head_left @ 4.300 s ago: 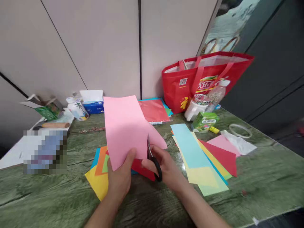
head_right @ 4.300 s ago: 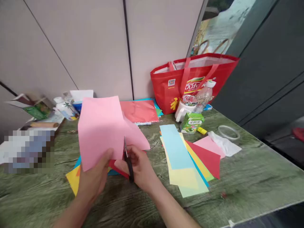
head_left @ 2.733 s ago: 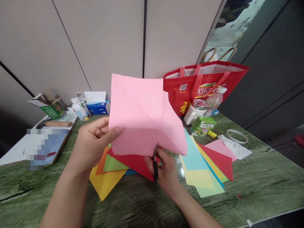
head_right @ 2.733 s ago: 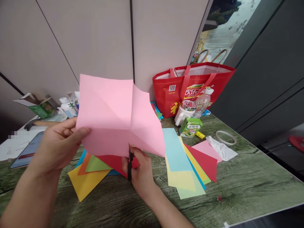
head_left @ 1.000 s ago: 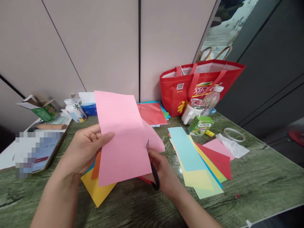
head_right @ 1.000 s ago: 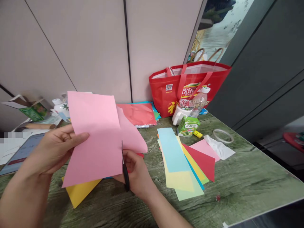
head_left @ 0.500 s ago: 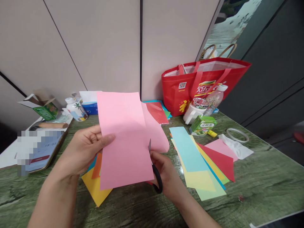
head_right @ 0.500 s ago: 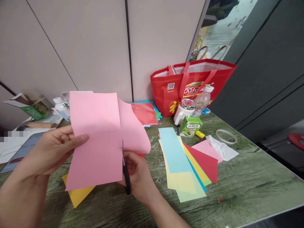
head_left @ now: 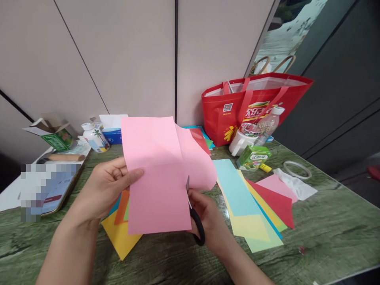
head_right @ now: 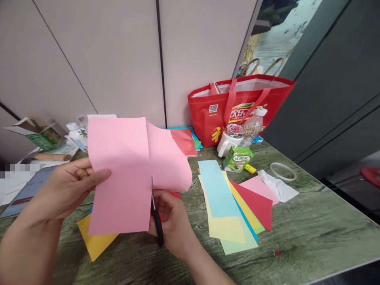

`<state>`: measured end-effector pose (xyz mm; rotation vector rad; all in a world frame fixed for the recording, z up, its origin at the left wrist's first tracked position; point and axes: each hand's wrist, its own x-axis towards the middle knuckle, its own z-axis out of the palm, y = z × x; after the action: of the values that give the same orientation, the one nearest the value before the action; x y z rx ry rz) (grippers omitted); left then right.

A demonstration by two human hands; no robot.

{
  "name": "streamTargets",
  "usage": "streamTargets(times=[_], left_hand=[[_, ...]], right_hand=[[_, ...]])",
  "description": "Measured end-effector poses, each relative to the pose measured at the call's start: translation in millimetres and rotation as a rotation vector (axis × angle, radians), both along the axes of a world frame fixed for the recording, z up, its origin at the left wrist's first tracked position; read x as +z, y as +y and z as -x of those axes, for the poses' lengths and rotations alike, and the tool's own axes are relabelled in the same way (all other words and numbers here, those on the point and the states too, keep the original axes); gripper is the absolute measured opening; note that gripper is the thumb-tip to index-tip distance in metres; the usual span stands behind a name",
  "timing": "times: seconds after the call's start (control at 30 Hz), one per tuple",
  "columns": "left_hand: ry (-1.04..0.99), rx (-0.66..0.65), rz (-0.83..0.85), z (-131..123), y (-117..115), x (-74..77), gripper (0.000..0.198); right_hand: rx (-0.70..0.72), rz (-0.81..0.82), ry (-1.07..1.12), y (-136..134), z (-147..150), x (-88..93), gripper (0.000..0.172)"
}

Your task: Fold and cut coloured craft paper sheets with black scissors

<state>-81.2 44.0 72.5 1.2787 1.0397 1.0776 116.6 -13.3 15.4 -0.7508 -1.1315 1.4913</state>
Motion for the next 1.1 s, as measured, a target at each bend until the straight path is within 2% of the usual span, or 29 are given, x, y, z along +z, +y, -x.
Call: streamTargets(times=[0.3, 0.57, 1.1], left_hand=[[0.018, -0.032, -0.029, 2.2, 0.1, -1.6, 0.031], [0.057, 0.01, -0.068, 0.7, -0.3, -0.3, 0.029], [0.066, 0.007, -0.077, 2.4, -0.4, -2.7, 0.03]], right_hand=[[-0.01, -0.027, 0.003, 0.1, -0.5, -1.6, 0.033], [-0.018, -0.002, 0.015, -0.1, 0.0, -3.9, 0.033], [-0.039, -0.029, -0.025, 0.8, -0.9, -5.7, 0.035]])
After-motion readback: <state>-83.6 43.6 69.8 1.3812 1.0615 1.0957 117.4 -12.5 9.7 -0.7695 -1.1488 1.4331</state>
